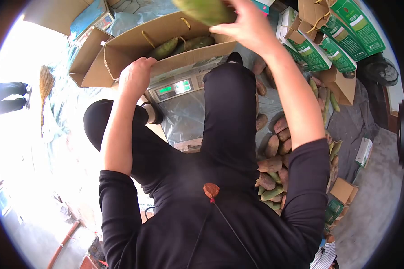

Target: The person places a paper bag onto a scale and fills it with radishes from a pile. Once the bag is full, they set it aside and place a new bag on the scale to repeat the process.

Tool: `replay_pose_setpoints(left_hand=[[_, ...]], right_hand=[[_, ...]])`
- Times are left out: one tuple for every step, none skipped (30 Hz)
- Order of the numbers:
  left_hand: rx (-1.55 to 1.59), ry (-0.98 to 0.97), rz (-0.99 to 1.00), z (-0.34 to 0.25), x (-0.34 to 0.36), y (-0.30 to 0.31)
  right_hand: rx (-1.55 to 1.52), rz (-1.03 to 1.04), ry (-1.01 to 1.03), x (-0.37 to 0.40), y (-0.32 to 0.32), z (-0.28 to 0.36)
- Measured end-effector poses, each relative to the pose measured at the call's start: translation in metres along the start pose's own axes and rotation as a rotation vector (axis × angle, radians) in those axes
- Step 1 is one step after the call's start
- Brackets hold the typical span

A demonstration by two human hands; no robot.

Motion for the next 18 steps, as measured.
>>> replay_pose_setpoints(left_hand=[[-0.021, -0.012, 0.001, -0.001, 0.001, 0.001], [-0.022, -0.008, 0.010, -0.001, 0.003, 0.000], [-0.024, -0.022, 0.000, -0.001, 0.002, 0.000], [-0.025, -0.035, -0.012, 0.000, 0.001, -0.001], [-0.026, -0.031, -0.002, 0.002, 0.002, -0.002], [-0.023, -0.028, -0.010, 0.002, 0.002, -0.003], [-0.019, -0.028, -0.021, 0.002, 0.001, -0.002], [-0.021, 0.013, 0.018, 0.005, 0.000, -0.004], [-0.016, 0.011, 0.026, 0.005, 0.000, -0.004], [-0.005, 0.022, 0.022, 0.005, 0.000, -0.004], [0.005, 0.029, 0.016, 0.006, -0.001, -0.005], [0.018, 0.018, 0.016, 0.009, 0.000, -0.009], [0.024, 0.009, 0.026, 0.009, 0.001, -0.010], [0.008, 0.004, 0.024, 0.009, 0.000, -0.009], [-0.009, -0.002, 0.023, 0.006, 0.000, -0.009], [-0.024, 0.012, 0.059, 0.003, -0.002, -0.006], [-0.021, 0.004, 0.066, 0.001, 0.000, -0.007], [-0.008, -0.011, 0.047, 0.002, 0.000, -0.007]], right_hand=[[-0.005, 0.104, -0.114, -0.003, -0.020, -0.002], [0.005, 0.080, -0.005, -0.002, -0.044, -0.011], [0.104, 0.129, 0.017, -0.002, -0.058, -0.007], [0.185, 0.167, 0.079, 0.002, -0.063, -0.003], [0.265, 0.206, 0.140, 0.006, -0.065, 0.002], [0.260, 0.212, 0.134, 0.008, -0.067, 0.000], [0.315, 0.343, 0.119, 0.010, -0.075, -0.007], [0.371, 0.475, 0.104, 0.012, -0.081, -0.016], [0.372, 0.480, 0.096, 0.014, -0.085, -0.031], [0.219, 0.283, 0.155, 0.015, -0.082, -0.041], [0.070, 0.082, 0.211, 0.019, -0.071, -0.053], [-0.022, 0.102, 0.010, 0.022, -0.055, -0.057], [-0.058, 0.056, -0.006, 0.029, -0.035, -0.061], [-0.092, 0.037, -0.148, 0.040, -0.011, -0.063], [-0.104, 0.056, -0.274, 0.063, 0.000, -0.089], [-0.023, 0.043, -0.307, 0.087, 0.020, -0.107], [-0.062, 0.044, -0.441, 0.112, 0.042, -0.112], [-0.053, 0.016, -0.523, 0.143, 0.062, -0.130]])
Point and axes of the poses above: each hand's wrist, its own x-axis away from the middle knuckle, its own y-axis out of the back of the hand, z = x × y, the point moved 5 cm from there along -x, towards the middle knuckle, and after that the axes turned 15 degrees about -z, right-handed, at the moved point
